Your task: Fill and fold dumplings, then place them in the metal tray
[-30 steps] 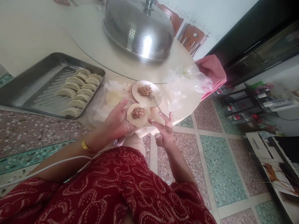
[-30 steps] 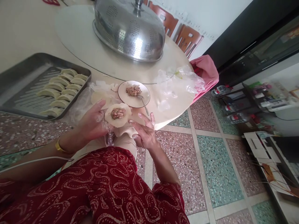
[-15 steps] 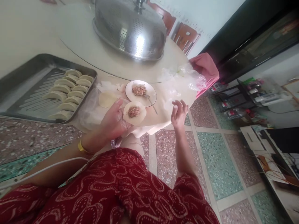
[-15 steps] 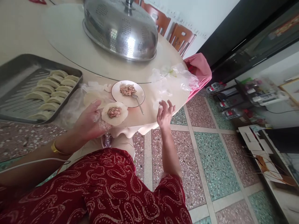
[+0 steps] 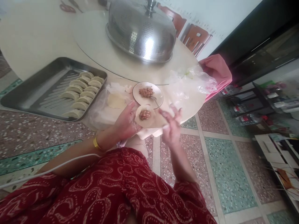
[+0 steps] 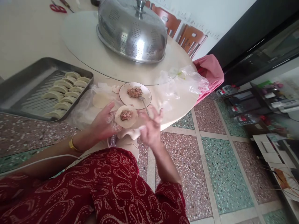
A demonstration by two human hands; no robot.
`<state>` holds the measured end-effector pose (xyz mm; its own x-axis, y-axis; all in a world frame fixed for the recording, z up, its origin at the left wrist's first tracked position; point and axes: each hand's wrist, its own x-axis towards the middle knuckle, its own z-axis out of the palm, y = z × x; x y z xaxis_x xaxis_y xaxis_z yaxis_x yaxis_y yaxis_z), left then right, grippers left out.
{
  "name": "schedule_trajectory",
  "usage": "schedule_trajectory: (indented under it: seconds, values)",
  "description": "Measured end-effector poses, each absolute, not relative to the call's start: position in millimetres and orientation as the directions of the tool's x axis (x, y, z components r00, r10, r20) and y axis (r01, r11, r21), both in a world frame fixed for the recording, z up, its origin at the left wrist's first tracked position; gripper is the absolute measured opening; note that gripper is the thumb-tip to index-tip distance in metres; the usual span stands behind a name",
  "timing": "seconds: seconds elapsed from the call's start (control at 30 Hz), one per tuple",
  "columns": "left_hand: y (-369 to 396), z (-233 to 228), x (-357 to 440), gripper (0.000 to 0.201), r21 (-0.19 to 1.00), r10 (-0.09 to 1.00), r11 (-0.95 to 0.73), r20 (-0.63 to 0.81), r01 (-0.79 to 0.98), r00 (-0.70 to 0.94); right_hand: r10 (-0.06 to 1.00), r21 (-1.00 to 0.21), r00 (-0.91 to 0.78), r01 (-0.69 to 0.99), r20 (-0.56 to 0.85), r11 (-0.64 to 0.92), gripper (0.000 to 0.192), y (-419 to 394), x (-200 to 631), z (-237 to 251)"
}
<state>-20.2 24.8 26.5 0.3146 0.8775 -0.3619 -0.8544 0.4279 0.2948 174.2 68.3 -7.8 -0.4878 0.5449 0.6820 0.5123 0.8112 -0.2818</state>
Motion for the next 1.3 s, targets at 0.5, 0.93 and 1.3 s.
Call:
schedule_trajectory:
  seconds: [0.5, 0.93, 1.3]
  values:
    - [20, 29, -27, 0.061, 0.181, 0.861, 0.42, -0.389, -0.889, 0.327, 0.406, -0.159, -0.61, 0.418, 0.681, 0.894, 0.044, 32, 115, -13]
    - [18, 35, -30, 0.066, 0.217, 0.868, 0.422, -0.377, -0.88, 0.324, 0.301, -0.004, -0.667, 0.408, 0.682, 0.913, 0.037, 24, 131, -28]
    - [18, 37, -36, 0.066, 0.242, 0.917, 0.375, -0.238, -0.895, 0.32, 0.416, -0.113, -0.588, 0.481, 0.694, 0.869, 0.039, 11, 153, -37]
